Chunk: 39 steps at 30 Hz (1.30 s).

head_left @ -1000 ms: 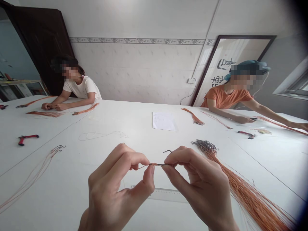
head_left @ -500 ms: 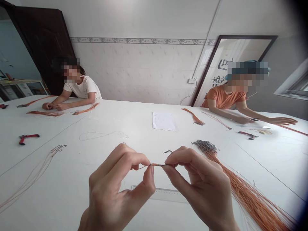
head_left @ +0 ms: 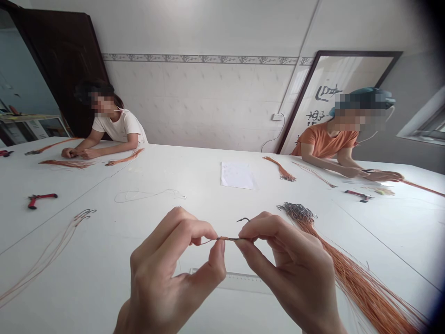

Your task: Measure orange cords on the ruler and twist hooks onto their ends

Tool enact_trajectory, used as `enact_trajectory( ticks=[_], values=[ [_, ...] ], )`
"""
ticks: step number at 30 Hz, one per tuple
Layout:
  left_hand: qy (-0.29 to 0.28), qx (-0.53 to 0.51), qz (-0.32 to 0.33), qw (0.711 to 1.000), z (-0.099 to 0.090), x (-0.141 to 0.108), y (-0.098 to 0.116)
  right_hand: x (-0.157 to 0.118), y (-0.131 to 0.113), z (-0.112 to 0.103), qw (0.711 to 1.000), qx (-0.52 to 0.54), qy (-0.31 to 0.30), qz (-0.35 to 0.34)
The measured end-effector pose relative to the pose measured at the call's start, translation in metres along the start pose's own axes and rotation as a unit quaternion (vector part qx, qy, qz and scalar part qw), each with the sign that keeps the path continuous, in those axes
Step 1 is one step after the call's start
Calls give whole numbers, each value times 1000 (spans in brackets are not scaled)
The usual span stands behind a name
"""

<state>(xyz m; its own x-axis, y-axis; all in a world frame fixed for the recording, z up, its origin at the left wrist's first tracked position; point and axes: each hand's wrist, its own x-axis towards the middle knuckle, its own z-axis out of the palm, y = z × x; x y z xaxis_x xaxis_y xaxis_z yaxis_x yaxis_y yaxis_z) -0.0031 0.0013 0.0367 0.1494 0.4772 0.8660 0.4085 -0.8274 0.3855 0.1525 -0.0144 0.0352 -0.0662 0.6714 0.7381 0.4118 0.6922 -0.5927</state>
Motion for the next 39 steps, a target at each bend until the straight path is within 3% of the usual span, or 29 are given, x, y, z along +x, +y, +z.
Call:
enact_trajectory(
  ticks=[39],
  values=[
    [-20, 12, 17, 1000, -2, -1, -4, -2, 4, -1, 1000, 7, -17, 0]
  ],
)
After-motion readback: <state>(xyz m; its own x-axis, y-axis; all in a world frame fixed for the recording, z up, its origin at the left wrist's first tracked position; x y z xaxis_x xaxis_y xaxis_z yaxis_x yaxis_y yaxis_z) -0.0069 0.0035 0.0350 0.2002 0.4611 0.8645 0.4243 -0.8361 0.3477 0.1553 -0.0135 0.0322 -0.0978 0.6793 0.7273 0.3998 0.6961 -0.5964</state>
